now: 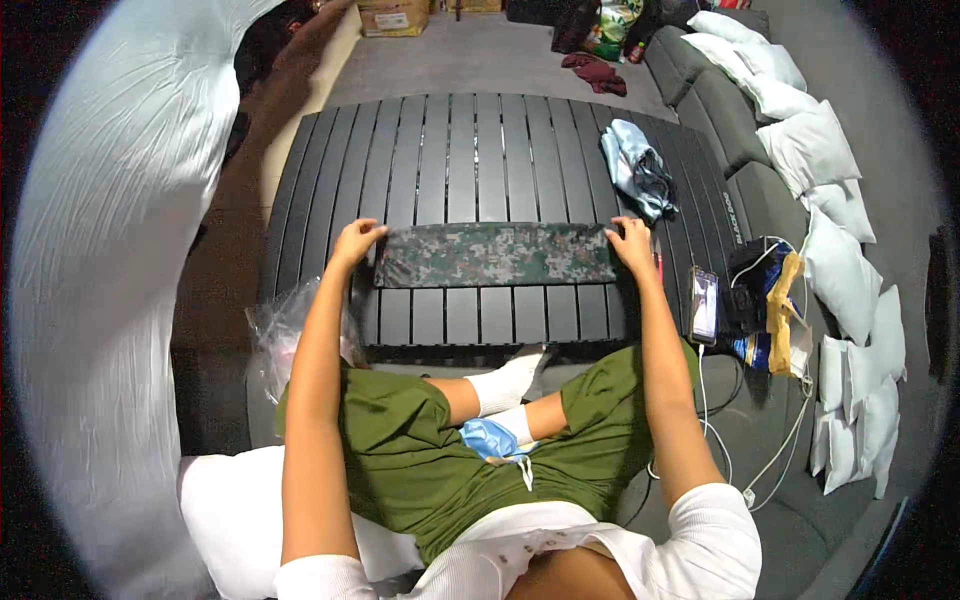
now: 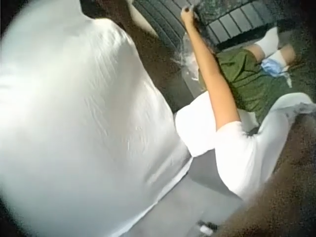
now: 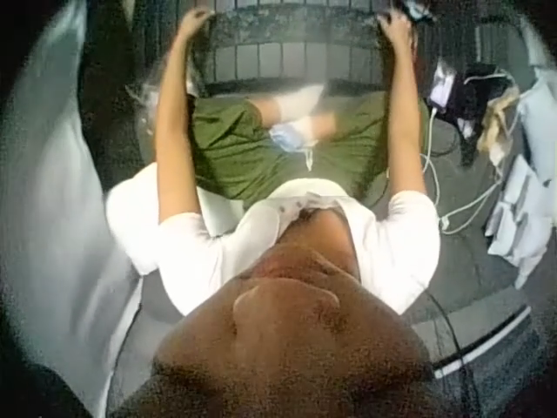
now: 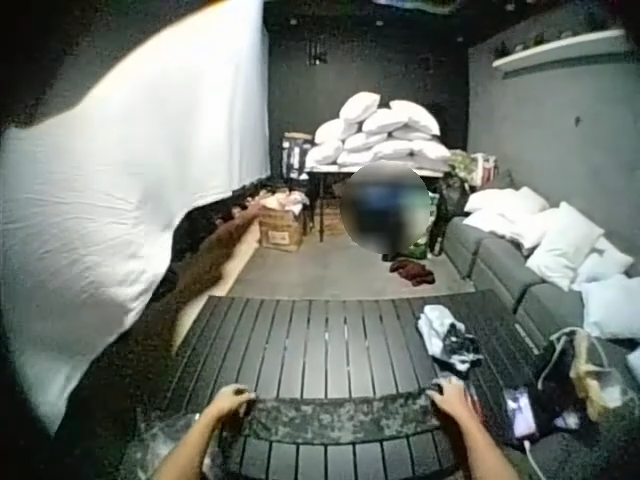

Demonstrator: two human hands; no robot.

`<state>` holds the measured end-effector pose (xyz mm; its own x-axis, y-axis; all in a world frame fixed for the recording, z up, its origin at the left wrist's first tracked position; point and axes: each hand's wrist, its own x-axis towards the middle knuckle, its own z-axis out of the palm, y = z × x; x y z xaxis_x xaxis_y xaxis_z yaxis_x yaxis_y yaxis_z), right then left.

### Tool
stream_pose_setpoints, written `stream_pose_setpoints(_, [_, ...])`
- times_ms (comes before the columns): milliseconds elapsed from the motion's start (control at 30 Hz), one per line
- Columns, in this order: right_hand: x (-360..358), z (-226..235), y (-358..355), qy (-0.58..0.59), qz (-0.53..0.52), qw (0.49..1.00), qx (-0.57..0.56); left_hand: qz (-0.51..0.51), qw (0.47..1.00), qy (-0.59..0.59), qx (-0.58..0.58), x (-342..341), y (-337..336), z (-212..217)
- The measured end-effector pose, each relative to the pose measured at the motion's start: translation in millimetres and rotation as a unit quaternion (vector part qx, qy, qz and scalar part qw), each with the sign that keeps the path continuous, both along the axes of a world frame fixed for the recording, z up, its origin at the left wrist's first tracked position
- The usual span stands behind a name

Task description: Fold a camouflage patterned cloth and place it into a clear plastic resealable bag.

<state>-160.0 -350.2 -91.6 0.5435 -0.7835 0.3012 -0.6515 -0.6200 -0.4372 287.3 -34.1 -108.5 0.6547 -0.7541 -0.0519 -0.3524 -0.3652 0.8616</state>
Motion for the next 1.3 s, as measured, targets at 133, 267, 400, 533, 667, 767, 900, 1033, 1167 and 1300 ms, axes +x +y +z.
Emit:
stream_pose_setpoints(133, [-36.2,-2.7,-11.9,0.009,-0.011,1.000,-0.008,-0.029,0.998,0.034,0.036,-34.6,-21.6,0.5])
stream_pose_setpoints(267, [-44.8,12.0,-9.3,-0.114,0.017,0.990,0.084,-0.043,0.995,0.089,0.009,-44.8,-18.3,28.5])
stream_pose_setpoints(400, [-38.9,23.8,-2.5,-0.273,0.008,0.905,0.326,-0.008,0.977,0.211,-0.016,-34.9,-11.8,29.2])
stream_pose_setpoints(533, [-32.2,23.7,6.2,-0.283,-0.028,0.884,0.372,0.004,0.974,0.226,-0.030,-38.5,-10.6,19.1])
stream_pose_setpoints(667, [-46.9,-0.7,-6.0,-0.209,-0.054,0.944,0.250,-0.024,0.984,0.139,0.106,-51.0,-22.5,19.2])
stream_pose_setpoints(767, [-44.0,-5.3,-4.2,-0.159,-0.052,0.967,0.192,0.007,0.981,0.171,0.095,-48.1,-17.3,19.2])
stream_pose_setpoints(900, [-29.5,-0.8,8.8,-0.154,-0.062,0.986,0.020,0.003,0.972,0.213,0.097,-44.3,-8.0,29.1])
stream_pose_setpoints(1033, [-35.2,1.1,10.7,-0.118,-0.066,0.990,0.051,-0.002,0.973,0.177,0.147,-57.2,-18.1,39.7])
stream_pose_setpoints(1167, [-31.5,9.2,15.8,-0.120,-0.087,0.987,0.055,-0.021,0.970,0.185,0.157,-52.0,-14.3,44.4])
stream_pose_setpoints(1300, [-32.0,14.1,10.8,-0.175,-0.052,0.966,0.185,-0.010,0.966,0.211,0.146,-48.0,-12.4,42.1])
